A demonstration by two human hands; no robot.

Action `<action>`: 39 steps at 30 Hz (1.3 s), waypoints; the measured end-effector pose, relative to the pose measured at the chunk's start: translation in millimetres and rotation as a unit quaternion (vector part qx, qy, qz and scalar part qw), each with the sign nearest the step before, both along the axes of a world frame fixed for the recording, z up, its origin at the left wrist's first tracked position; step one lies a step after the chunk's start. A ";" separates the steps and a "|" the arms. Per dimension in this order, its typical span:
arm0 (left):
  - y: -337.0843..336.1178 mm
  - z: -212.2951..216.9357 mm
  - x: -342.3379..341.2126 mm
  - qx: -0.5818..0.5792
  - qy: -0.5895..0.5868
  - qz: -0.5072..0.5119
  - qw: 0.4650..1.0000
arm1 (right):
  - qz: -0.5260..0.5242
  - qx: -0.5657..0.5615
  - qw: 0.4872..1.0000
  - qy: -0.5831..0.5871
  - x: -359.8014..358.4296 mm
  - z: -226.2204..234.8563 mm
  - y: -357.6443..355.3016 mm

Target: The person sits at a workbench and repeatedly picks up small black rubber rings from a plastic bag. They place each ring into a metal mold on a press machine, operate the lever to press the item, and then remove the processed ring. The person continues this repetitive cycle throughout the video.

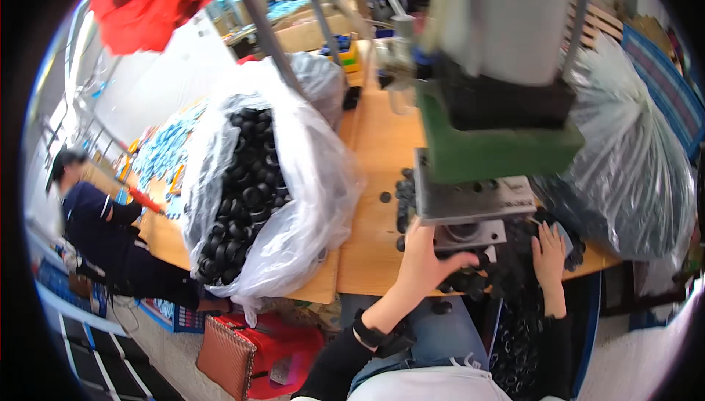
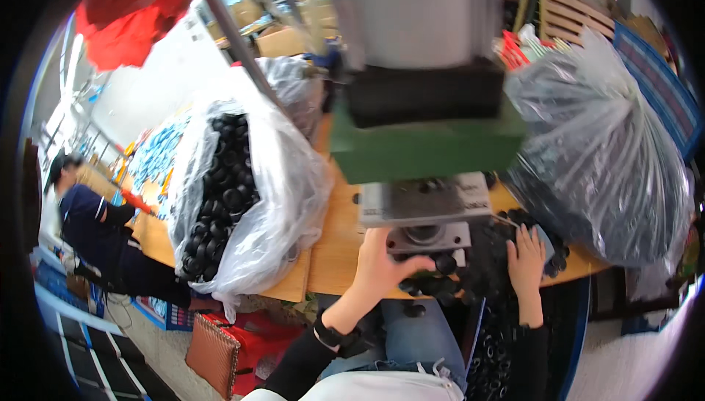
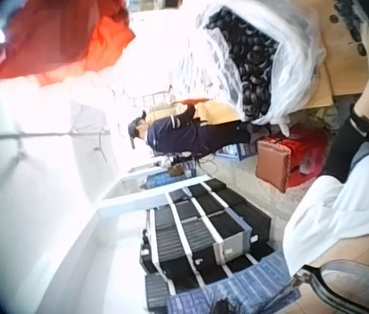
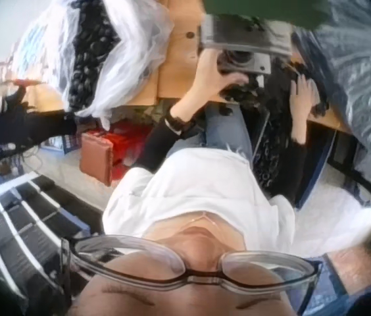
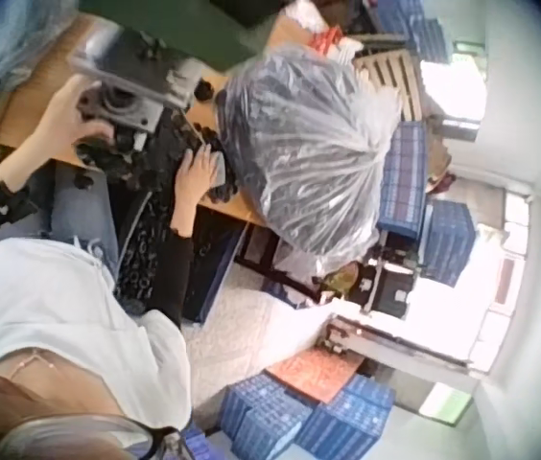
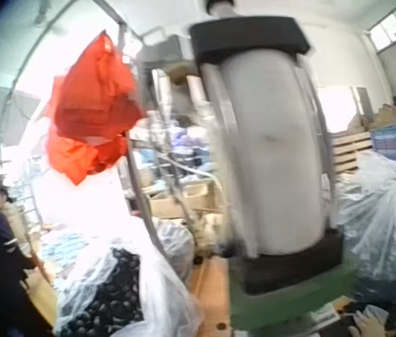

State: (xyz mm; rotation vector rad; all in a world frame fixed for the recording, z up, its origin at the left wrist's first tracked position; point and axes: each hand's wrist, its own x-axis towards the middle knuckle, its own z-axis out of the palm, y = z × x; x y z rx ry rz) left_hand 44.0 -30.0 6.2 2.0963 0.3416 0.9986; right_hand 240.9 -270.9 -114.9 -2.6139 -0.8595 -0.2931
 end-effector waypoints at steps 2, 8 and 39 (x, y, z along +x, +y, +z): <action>10.1 7.1 -23.7 0.011 -0.096 0.040 0.995 | -0.011 0.001 1.000 0.028 4.3 0.0 -5.1; 129.3 -19.6 -114.0 0.147 -0.064 0.221 0.962 | 0.093 0.261 0.960 0.046 -66.3 81.3 40.0; 27.0 3.0 1.2 -0.023 0.036 -0.100 0.994 | -0.165 0.329 0.922 0.120 -119.1 37.9 -72.9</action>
